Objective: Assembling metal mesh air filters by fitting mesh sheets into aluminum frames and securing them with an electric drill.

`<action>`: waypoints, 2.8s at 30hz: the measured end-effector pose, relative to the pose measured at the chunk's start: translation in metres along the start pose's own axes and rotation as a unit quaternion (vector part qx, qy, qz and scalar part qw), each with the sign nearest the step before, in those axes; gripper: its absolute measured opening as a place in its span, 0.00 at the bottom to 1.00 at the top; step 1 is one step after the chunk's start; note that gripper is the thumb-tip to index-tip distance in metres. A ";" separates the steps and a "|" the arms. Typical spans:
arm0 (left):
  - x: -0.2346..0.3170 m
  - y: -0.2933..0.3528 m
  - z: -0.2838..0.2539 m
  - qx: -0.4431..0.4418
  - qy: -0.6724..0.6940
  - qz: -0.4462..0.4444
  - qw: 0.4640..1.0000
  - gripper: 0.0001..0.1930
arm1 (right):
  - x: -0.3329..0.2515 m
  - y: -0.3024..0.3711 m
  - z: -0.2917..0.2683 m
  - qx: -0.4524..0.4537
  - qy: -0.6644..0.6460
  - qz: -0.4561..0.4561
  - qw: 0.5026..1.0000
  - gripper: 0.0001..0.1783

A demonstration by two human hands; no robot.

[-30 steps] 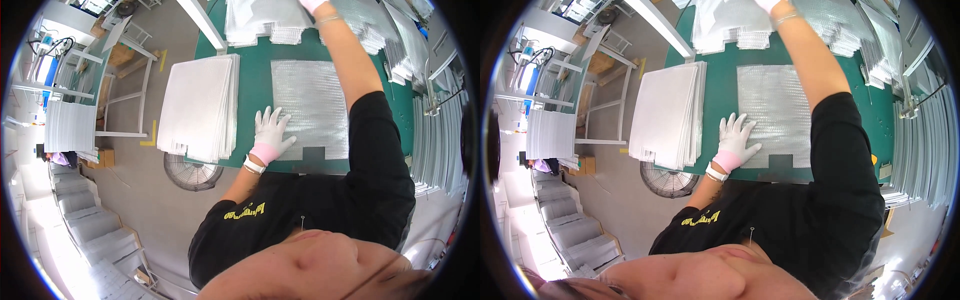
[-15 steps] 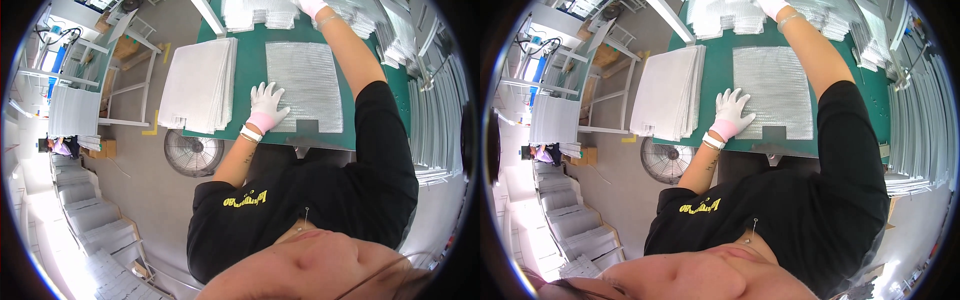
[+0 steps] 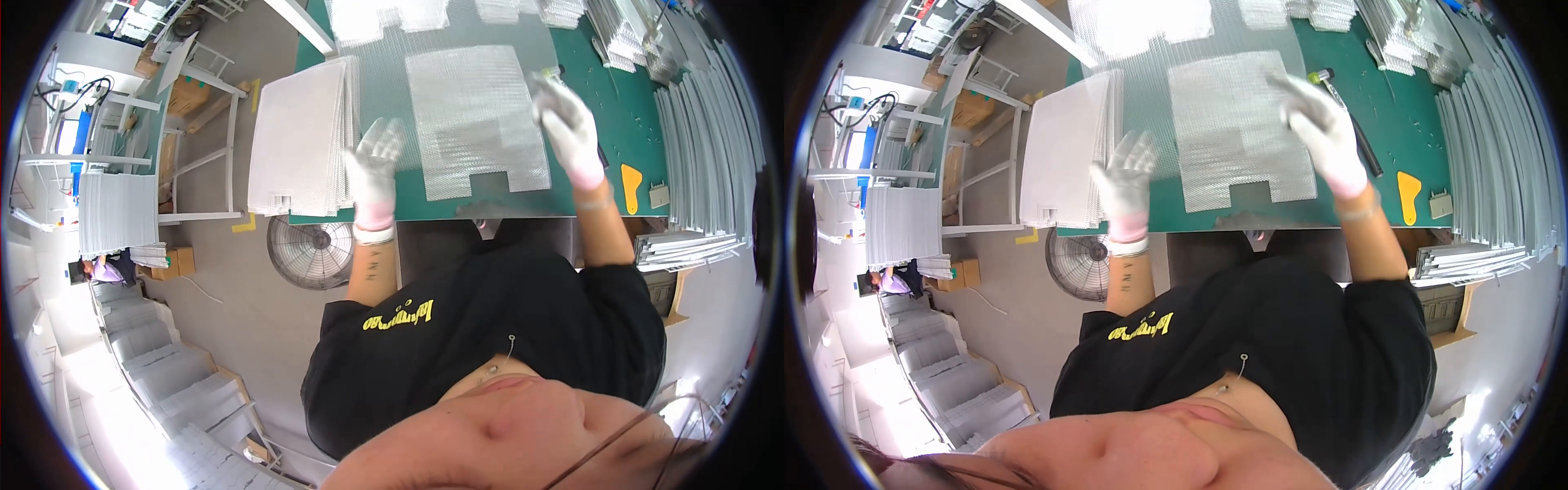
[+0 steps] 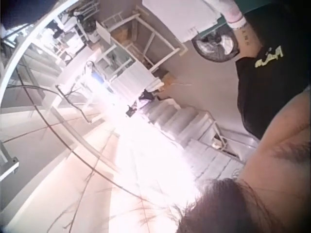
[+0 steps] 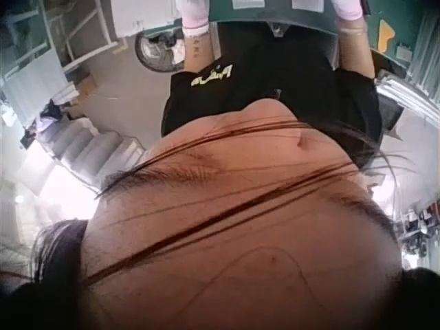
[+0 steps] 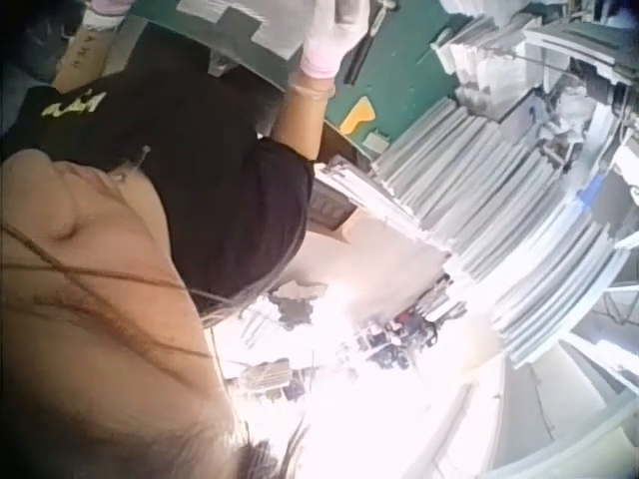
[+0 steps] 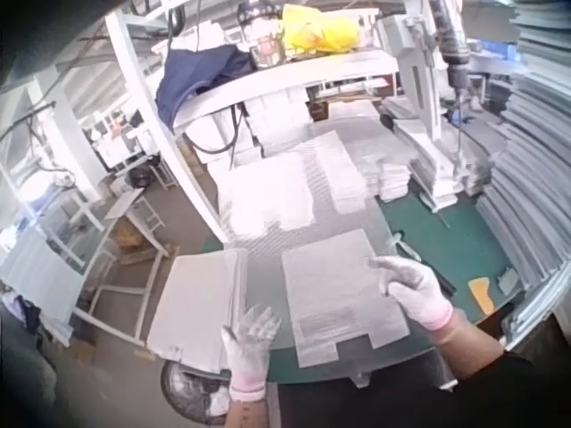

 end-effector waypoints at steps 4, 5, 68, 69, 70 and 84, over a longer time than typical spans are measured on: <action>0.001 0.033 0.030 -0.176 0.153 -0.172 0.957 0.52 | 0.028 0.069 -0.036 0.055 0.127 0.056 0.989 0.26; -0.007 0.034 0.028 -0.135 -0.046 -0.099 0.985 0.51 | 0.028 0.073 -0.039 0.056 0.130 0.063 0.988 0.26; -0.044 0.049 0.095 0.007 -0.008 0.061 0.998 0.27 | -0.044 0.072 0.011 -0.001 0.537 -0.206 0.818 0.49; -0.036 0.042 0.071 0.036 -0.066 0.099 0.992 0.25 | -0.057 0.067 -0.009 0.041 0.543 -0.218 0.810 0.49; -0.032 0.036 0.061 0.004 -0.128 0.088 0.988 0.25 | -0.061 0.059 -0.027 0.067 0.566 -0.201 0.796 0.46; -0.027 0.013 0.051 -0.013 -0.563 0.325 0.760 0.47 | 0.050 0.042 -0.050 0.038 0.479 0.045 0.876 0.39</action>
Point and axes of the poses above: each hand's wrist, its own y-axis away from the middle knuckle, its own z-axis out of the palm, x = y × z, the point moved 10 cm from there along -y, towards the middle knuckle, and after that the axes turned 15 degrees about x, right-handed, at the moved point
